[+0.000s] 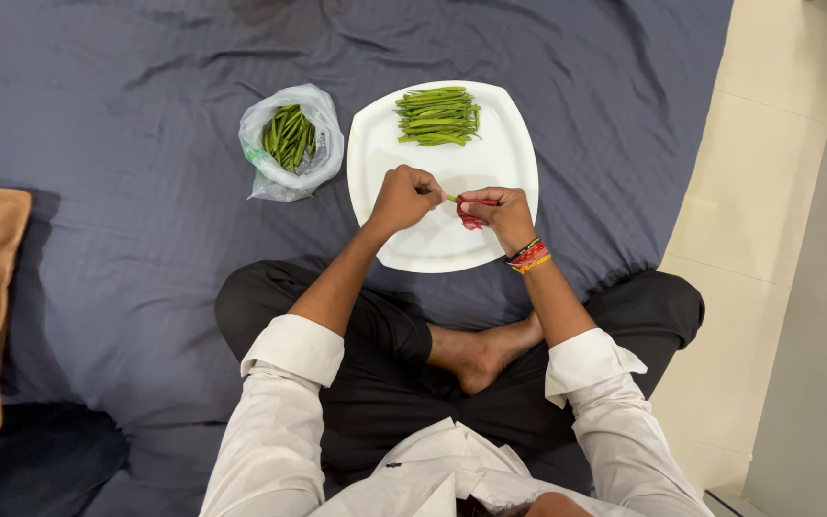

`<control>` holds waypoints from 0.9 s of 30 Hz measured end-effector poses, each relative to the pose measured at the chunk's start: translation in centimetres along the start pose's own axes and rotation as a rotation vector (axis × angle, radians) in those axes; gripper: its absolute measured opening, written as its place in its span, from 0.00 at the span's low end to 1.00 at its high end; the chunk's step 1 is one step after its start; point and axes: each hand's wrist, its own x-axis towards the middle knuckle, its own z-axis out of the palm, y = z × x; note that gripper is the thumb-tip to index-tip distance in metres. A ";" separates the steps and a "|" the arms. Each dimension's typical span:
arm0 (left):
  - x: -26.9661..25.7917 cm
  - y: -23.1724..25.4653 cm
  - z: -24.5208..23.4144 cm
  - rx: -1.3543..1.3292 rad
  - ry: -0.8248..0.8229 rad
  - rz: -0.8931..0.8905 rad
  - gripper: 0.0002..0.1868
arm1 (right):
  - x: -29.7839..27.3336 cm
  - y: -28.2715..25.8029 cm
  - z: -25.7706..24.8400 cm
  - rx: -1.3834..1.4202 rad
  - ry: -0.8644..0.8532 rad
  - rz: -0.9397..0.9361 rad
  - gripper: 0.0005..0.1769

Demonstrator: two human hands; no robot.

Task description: The person takes green beans from a plastic bag, trims their ends with a small blade, and stacks them on a plate.

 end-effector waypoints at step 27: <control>0.1 -0.3 -0.6 0.098 0.064 0.003 0.05 | 0.6 0.6 -0.8 -0.049 0.099 -0.003 0.07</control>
